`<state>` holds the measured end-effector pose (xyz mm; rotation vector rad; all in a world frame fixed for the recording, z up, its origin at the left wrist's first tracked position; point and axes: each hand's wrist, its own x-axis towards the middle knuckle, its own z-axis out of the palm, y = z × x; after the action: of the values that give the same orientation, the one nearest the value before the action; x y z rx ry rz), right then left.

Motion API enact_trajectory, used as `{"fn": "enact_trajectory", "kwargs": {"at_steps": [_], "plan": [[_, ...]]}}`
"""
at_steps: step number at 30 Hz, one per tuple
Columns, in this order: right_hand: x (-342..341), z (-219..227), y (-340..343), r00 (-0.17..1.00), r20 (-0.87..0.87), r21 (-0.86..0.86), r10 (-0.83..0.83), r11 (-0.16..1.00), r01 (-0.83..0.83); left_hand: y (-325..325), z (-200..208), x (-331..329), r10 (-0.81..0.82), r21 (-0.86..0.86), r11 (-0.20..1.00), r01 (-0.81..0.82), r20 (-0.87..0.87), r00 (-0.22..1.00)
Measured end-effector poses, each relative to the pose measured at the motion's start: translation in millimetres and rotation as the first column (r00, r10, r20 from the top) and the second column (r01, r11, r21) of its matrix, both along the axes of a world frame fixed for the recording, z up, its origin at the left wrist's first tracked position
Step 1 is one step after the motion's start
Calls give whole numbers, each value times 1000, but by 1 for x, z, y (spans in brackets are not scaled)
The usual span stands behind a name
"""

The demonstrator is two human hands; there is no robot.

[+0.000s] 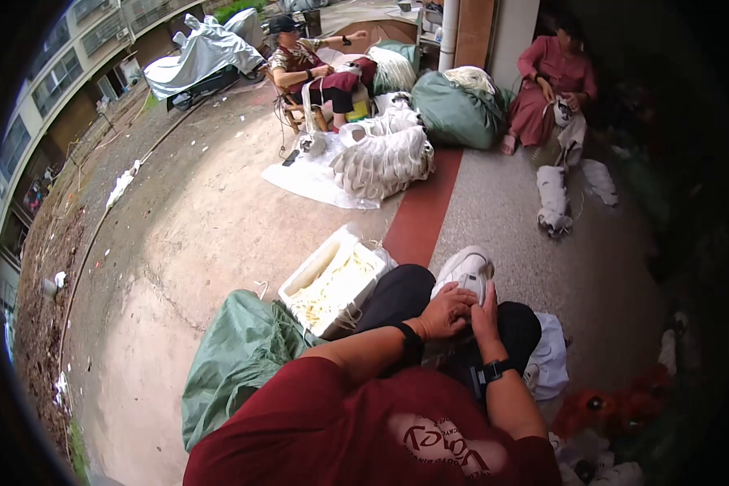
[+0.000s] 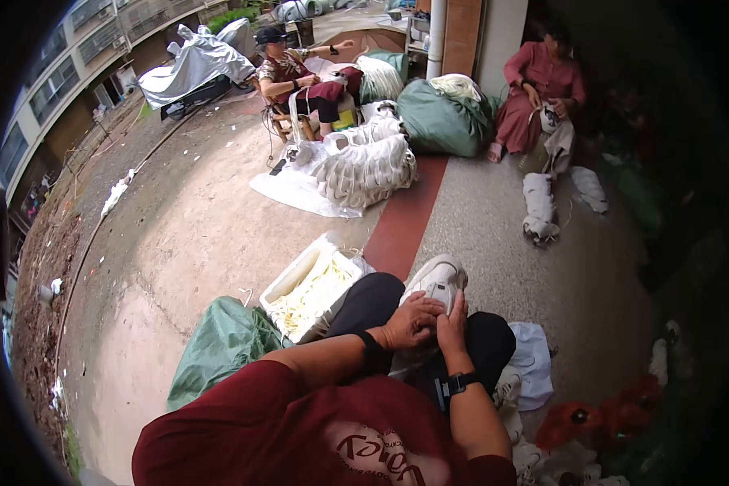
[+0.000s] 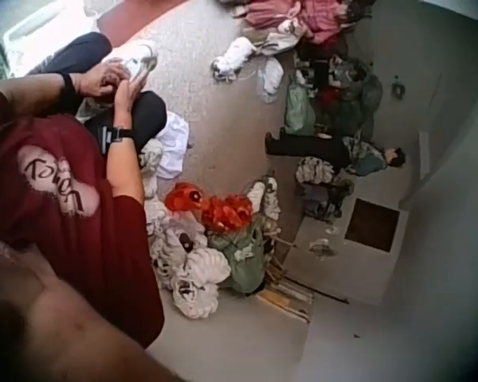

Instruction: Assembling the upper part of a white shoe by hand.

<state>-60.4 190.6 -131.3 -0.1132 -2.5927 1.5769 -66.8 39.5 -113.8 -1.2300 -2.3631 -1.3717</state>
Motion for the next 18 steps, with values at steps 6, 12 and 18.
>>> {"fn": "enact_trajectory", "kwargs": {"at_steps": [6,12,18], "plan": [[-8,19,-1,981,-1,184,194,964,-190,6,-3,-10,345,161,920,-357,95,934],[6,1,4,980,-118,362,162,926,-109,14,-7,-4,469,11,883,-470,19,883],[27,20,-2,977,91,302,195,929,-214,19,-6,17,526,-191,838,-512,28,850]]}}
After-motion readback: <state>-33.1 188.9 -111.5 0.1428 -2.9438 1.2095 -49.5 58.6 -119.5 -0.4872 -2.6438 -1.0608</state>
